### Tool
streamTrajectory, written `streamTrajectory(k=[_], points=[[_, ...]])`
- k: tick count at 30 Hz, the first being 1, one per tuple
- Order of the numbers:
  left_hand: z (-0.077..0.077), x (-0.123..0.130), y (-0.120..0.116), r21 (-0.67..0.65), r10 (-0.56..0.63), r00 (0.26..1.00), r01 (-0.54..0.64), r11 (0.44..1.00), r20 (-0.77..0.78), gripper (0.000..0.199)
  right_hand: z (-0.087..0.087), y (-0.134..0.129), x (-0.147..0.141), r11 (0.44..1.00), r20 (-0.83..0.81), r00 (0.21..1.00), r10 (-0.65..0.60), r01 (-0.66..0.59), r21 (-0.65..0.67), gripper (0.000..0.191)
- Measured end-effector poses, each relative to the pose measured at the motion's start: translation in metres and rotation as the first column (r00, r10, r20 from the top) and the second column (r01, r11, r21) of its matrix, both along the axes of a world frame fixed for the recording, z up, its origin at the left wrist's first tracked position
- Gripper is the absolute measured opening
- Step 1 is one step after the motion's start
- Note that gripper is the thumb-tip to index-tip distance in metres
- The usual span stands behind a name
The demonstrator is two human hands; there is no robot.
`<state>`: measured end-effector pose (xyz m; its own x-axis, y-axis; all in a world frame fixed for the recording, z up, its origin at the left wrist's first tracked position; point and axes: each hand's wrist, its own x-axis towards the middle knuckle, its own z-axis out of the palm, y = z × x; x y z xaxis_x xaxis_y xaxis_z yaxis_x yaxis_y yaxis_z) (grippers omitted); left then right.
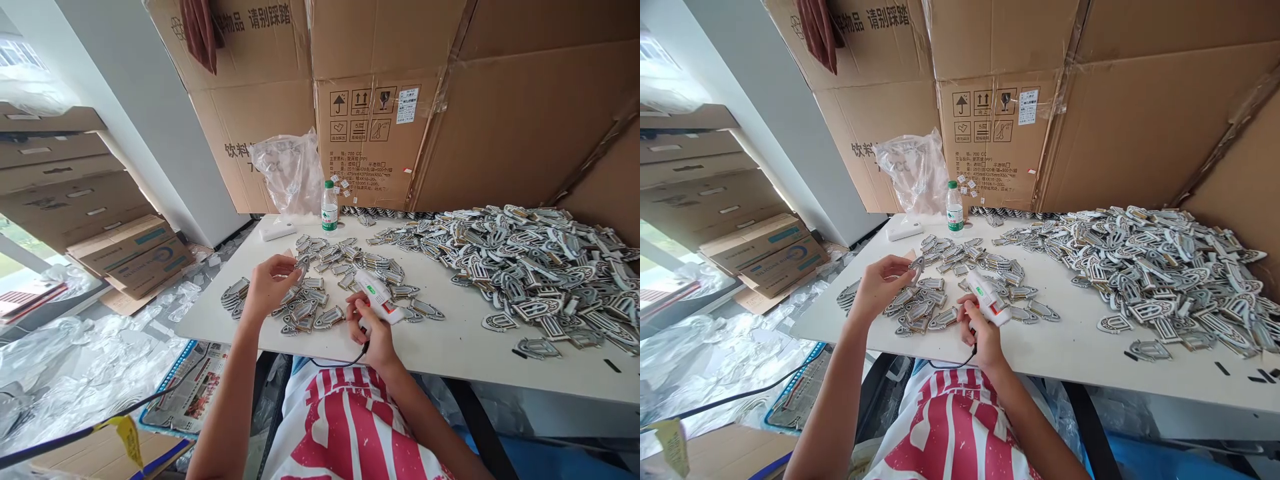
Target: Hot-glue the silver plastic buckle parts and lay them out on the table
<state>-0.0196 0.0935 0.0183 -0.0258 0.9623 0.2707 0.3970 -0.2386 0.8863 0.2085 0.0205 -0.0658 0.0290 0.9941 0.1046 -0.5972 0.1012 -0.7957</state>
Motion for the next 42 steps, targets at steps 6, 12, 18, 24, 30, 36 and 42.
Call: streamTrajectory(k=[6, 12, 18, 24, 30, 36, 42], points=[[0.002, -0.018, 0.001, -0.016, 0.02, 0.996, -0.022, 1.0, -0.092, 0.035, 0.002, 0.003, 0.02, 0.972, -0.097, 0.971, -0.22, 0.209, -0.111, 0.038], [0.008, -0.036, -0.002, -0.101, -0.009, 0.944, -0.026, 0.995, -0.331, 0.026, -0.003, 0.006, 0.025, 0.963, -0.152, 0.966, -0.209, 0.176, -0.205, 0.036], [0.005, -0.043, -0.004, -0.183, -0.045, 0.902, -0.038, 0.982, -0.43, 0.018, -0.004, 0.006, 0.02, 0.969, -0.133, 0.98, -0.145, 0.114, -0.22, 0.037], [0.002, -0.045, -0.001, -0.234, -0.076, 0.885, -0.038, 0.972, -0.46, 0.013, -0.005, 0.007, 0.02, 0.963, -0.119, 0.982, -0.15, 0.117, -0.242, 0.036], [0.001, -0.044, 0.001, -0.227, -0.068, 0.866, -0.053, 0.972, -0.495, 0.009, -0.006, 0.007, 0.019, 0.959, -0.108, 0.981, -0.162, 0.131, -0.253, 0.035], [0.002, -0.039, -0.001, -0.189, -0.029, 0.816, -0.099, 0.977, -0.577, 0.009, -0.008, 0.009, 0.02, 0.954, -0.107, 0.977, -0.185, 0.153, -0.256, 0.036], [0.005, -0.029, -0.006, -0.078, 0.087, 0.714, -0.195, 0.978, -0.695, 0.011, -0.008, 0.009, 0.02, 0.948, -0.106, 0.971, -0.215, 0.181, -0.263, 0.034]])
